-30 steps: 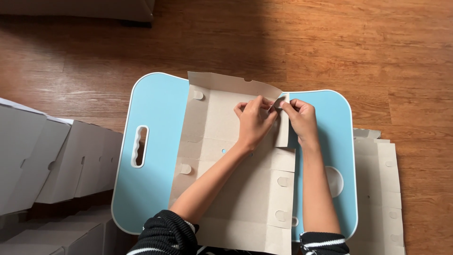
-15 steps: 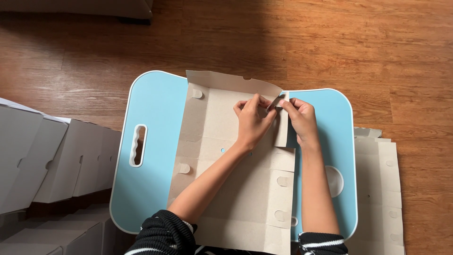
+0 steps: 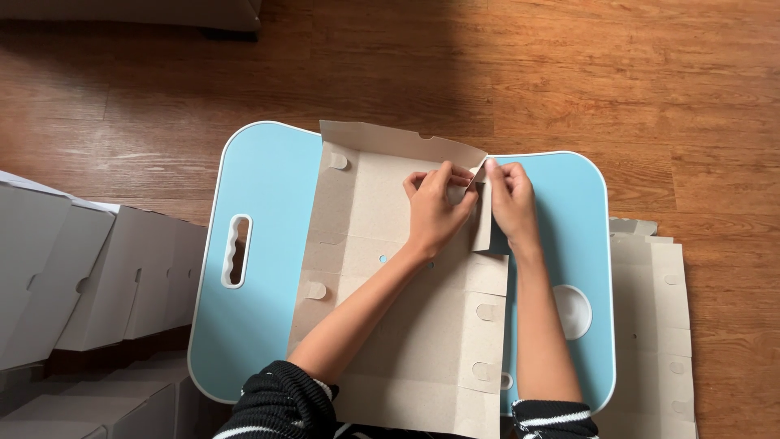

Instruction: Assembling cardboard boxes by folding flat templates and tucking in tabs on a small portable table.

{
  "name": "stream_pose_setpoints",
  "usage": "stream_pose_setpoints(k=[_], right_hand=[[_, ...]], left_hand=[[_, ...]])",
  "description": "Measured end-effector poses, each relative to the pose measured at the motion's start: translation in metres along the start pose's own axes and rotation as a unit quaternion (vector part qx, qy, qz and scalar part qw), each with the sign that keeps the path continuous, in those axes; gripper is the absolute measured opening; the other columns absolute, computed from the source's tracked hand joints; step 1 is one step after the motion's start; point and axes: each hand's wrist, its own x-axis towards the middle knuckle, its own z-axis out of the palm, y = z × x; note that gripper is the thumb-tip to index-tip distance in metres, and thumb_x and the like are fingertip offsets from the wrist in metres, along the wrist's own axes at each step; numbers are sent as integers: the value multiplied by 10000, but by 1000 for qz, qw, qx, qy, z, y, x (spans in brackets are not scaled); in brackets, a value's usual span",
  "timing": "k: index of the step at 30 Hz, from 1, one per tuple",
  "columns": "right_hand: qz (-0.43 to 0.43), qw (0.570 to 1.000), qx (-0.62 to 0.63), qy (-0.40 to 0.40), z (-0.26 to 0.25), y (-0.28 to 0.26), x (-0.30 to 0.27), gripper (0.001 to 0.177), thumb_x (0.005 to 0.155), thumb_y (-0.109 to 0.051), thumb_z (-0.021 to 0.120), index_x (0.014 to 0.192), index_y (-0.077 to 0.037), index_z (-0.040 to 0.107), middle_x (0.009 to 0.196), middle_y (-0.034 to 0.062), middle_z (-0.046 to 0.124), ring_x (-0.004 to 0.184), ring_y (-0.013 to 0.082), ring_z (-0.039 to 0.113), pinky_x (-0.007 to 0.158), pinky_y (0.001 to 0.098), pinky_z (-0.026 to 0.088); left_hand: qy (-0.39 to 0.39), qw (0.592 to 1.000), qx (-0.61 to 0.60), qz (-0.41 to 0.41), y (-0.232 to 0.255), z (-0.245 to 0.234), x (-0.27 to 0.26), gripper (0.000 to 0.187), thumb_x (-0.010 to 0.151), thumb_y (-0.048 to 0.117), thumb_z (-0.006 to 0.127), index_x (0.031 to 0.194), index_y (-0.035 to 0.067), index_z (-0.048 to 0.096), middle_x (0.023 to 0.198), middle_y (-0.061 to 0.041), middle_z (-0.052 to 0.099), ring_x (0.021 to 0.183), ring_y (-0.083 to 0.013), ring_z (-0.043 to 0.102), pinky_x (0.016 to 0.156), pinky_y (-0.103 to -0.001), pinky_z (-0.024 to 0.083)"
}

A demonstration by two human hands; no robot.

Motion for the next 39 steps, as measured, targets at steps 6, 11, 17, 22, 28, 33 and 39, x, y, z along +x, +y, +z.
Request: stream_pose_setpoints(k=[6,11,17,22,28,33,39], right_hand=[[-64,995,-65,-30,5,33,12,385,1170,-329,413,896,-88,535,818,38,502,865,160,466,821,309,422],[-18,986,-143,-83,1,-30,-9,592,1142,-458,264,1187,20,610,1159,338,655,1204,486,576,1046,589,413],[9,951,-280,-133,-6,-47,-13,443,1107,-487,355,985,-108,550,834,222,694,908,418,682,812,524,497],[12,914,-388,-115,-1,-66,-16,331,1003,-388,492,926,-91,616,814,195,731,863,450,718,760,561,541],[-27,850,-521,-74,6,-63,-5,301,905,-363,564,937,-80,662,812,208,725,863,505,721,746,587,550],[-22,832,-551,-58,1,-56,-4,383,927,-456,565,1022,-92,633,950,228,749,927,495,734,789,609,549],[-304,859,-411,-7,34,-144,-33,523,944,-145,721,1384,24,494,1170,288,583,1027,505,667,824,634,539]], left_hand=[[-7,999,36,22,-8,7,-1,290,818,192,755,1072,279,646,812,104,713,948,-104,690,1053,-426,338],[-4,990,90,108,-5,7,-5,276,794,203,681,1067,243,675,845,59,732,926,-117,714,1110,-451,329],[-32,999,-36,-12,-18,11,-2,316,876,181,439,992,278,717,858,64,750,962,-123,713,1149,-400,291],[3,995,-81,-50,-9,2,0,219,869,113,425,907,183,629,738,-68,674,813,-258,704,1061,-380,379],[3,984,-149,-93,-21,7,10,109,925,128,449,907,166,550,598,-87,573,685,-315,651,942,-406,457],[-77,997,-6,3,-34,-59,17,319,819,221,680,1124,268,602,744,33,679,790,-241,704,852,-421,504],[66,970,224,-66,-86,-161,30,604,856,344,728,1310,43,467,1121,-133,493,1026,-406,596,827,-558,547]])
